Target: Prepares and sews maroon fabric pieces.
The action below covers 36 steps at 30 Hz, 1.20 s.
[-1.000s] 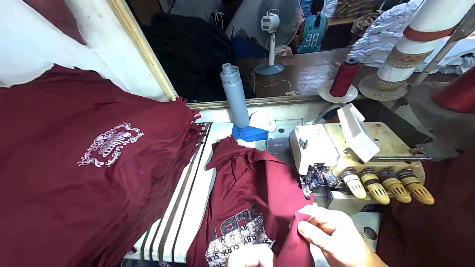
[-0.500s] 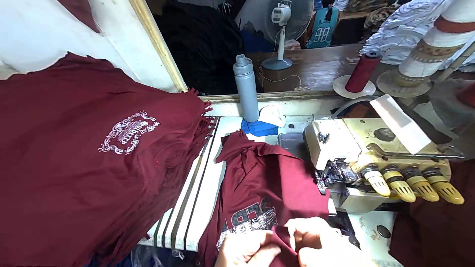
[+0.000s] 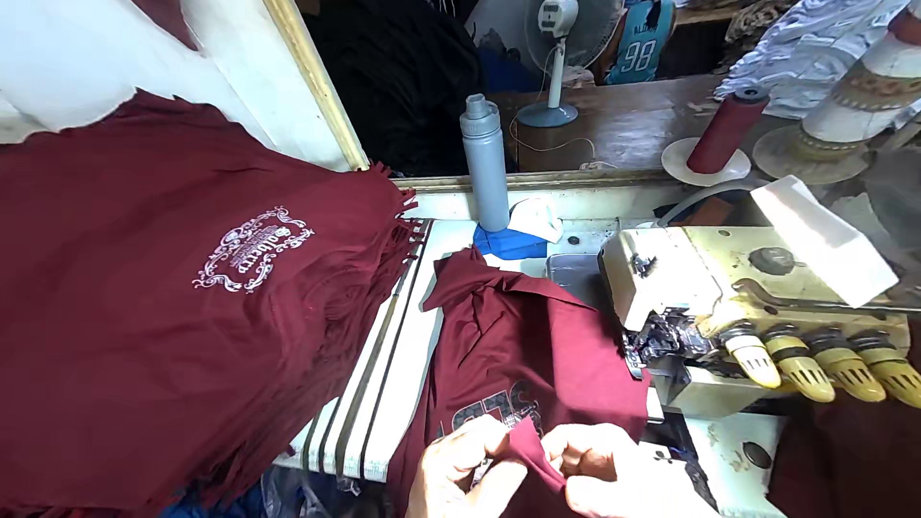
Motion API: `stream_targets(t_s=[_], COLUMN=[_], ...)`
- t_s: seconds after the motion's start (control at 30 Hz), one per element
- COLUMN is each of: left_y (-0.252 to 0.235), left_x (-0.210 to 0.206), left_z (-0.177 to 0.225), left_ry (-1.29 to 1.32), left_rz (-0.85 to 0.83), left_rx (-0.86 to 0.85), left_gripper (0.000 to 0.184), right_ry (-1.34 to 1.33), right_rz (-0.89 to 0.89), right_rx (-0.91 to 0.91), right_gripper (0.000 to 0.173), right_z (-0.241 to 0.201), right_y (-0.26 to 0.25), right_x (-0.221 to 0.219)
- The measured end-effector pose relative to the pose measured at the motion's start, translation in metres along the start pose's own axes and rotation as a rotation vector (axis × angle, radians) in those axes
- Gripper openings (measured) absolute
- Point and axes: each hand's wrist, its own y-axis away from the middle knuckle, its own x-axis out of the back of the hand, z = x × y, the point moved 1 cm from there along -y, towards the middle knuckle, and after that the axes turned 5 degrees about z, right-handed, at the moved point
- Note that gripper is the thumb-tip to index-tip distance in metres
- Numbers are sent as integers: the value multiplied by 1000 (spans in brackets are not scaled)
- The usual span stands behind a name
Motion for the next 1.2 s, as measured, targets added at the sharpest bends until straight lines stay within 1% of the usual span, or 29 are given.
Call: stream_targets(t_s=[0.17, 0.27, 0.33, 0.4, 0.5, 0.6, 0.67, 0.8, 0.87, 1.0, 1.2], left_y=[4, 5, 4, 4, 2, -3, -8, -15, -16, -17, -20], left_x=[-7, -11, -13, -13, -14, -10, -1, 19, 25, 30, 32], left_z=[3, 5, 3, 0, 1, 7, 12, 15, 12, 7, 8], left_ry=[53, 56, 54, 31, -20, -78, -128, -164, -173, -169, -185], left_rz=[4, 11, -5, 13, 90, 194, 264, 391, 432, 470, 501], left_rx=[97, 135, 101, 79, 37, -27, -49, -2, 1, -13, -15], left_gripper=[16, 14, 12, 14, 14, 17, 18, 18, 17, 16, 18], right_ry=[8, 32, 49, 52, 99, 209, 264, 198, 145, 50, 61], right_rz=[52, 53, 67, 64, 50, -30, -32, 65, 95, 198, 371], right_rx=[86, 127, 154, 160, 132, 110, 66, 6, 13, 51, 21], right_gripper=[7, 6, 5, 5, 3, 8, 9, 14, 5, 12, 9], right_z=[1, -2, -2, -3, -8, -13, -17, -18, -18, -17, -29], right_y=[-1, -2, -2, -3, -4, -6, -6, -2, -1, 0, -5], right_x=[1, 1, 1, 4, 7, 14, 19, 32, 36, 34, 27])
